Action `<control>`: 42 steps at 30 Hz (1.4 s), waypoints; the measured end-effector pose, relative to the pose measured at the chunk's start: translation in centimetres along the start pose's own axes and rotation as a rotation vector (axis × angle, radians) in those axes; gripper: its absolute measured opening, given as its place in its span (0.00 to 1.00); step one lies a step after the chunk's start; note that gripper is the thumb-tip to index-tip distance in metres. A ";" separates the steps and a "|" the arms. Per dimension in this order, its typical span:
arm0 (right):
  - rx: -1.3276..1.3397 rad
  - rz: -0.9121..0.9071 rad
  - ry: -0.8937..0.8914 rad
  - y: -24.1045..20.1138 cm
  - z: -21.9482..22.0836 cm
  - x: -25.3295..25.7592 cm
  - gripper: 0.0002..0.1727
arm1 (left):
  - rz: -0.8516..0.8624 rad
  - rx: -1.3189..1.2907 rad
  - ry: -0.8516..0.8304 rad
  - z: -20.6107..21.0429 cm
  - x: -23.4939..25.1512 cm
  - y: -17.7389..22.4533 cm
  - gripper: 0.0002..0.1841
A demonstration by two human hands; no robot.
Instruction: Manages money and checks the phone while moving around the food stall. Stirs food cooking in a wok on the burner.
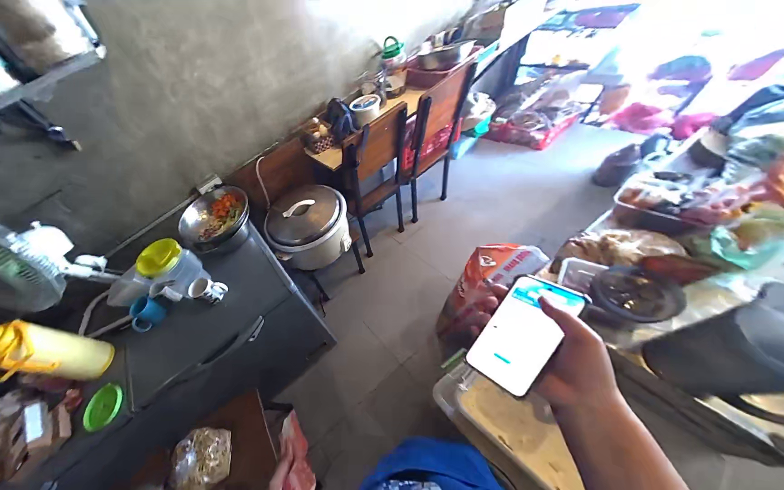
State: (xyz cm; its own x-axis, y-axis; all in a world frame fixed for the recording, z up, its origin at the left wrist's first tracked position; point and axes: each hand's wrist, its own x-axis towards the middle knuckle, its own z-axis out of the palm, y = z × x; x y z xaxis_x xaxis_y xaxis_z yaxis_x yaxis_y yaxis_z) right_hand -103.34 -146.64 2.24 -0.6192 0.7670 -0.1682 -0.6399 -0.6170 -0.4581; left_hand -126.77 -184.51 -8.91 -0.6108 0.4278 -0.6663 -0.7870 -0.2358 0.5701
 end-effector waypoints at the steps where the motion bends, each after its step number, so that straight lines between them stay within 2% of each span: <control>1: 0.004 -0.018 -0.010 0.1 0.7 0.4 0.29 | -0.006 0.070 -0.018 2.4 1.6 1.8 0.13; 5: -0.022 -0.056 -0.045 1.4 1.9 4.0 0.38 | -0.020 0.330 -0.319 10.5 9.5 6.9 0.13; 7: -0.018 -0.069 -0.065 2.0 1.0 7.5 0.42 | -0.061 0.398 -0.389 15.1 13.6 7.8 0.13; 10: 0.042 -0.064 -0.095 1.9 -0.7 14.8 0.44 | -0.127 0.418 -0.422 21.4 19.7 7.9 0.14; 12: 0.042 -0.058 -0.046 0.7 -0.5 19.9 0.43 | -0.185 0.393 -0.407 26.1 23.2 8.2 0.13; 14: 0.045 -0.023 -0.006 0.7 0.1 24.2 0.42 | -0.225 0.381 -0.340 30.1 25.6 9.6 0.12; 17: 0.018 0.017 0.000 -0.2 1.6 30.8 0.42 | -0.206 0.431 -0.349 36.6 31.2 11.9 0.11; 22: -0.063 0.092 -0.031 -2.9 2.7 41.7 0.42 | -0.170 0.311 -0.354 47.4 40.0 13.7 0.20; 27: -0.201 0.094 0.011 -6.8 3.4 53.3 0.40 | -0.116 0.365 -0.480 59.4 51.6 14.4 0.31; 32: -0.274 0.045 0.096 -11.5 5.2 63.8 0.42 | 0.024 0.469 -0.690 77.3 62.6 18.5 0.30; 36: -0.281 -0.018 0.133 -17.2 5.2 69.8 0.45 | 0.162 0.690 -0.641 93.3 67.3 21.3 0.20; 38: -0.247 -0.040 0.153 -19.3 4.1 72.5 0.45 | 0.329 0.913 -0.604 99.3 71.1 21.3 0.19; 40: -0.212 -0.043 0.187 -21.3 2.7 75.4 0.45 | 0.450 1.178 -0.585 104.9 75.8 20.3 0.27; 42: -0.184 -0.028 0.219 -23.3 1.1 78.7 0.43 | 0.534 1.495 -0.547 109.3 80.6 18.7 0.28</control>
State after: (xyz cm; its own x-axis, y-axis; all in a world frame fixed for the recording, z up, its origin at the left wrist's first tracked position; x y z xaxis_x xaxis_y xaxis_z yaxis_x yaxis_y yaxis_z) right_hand -137.67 -72.06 0.60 -0.4769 0.8152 -0.3286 -0.5492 -0.5683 -0.6128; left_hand -181.27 -59.12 0.59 -0.4108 0.8874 -0.2092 0.4490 0.3966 0.8007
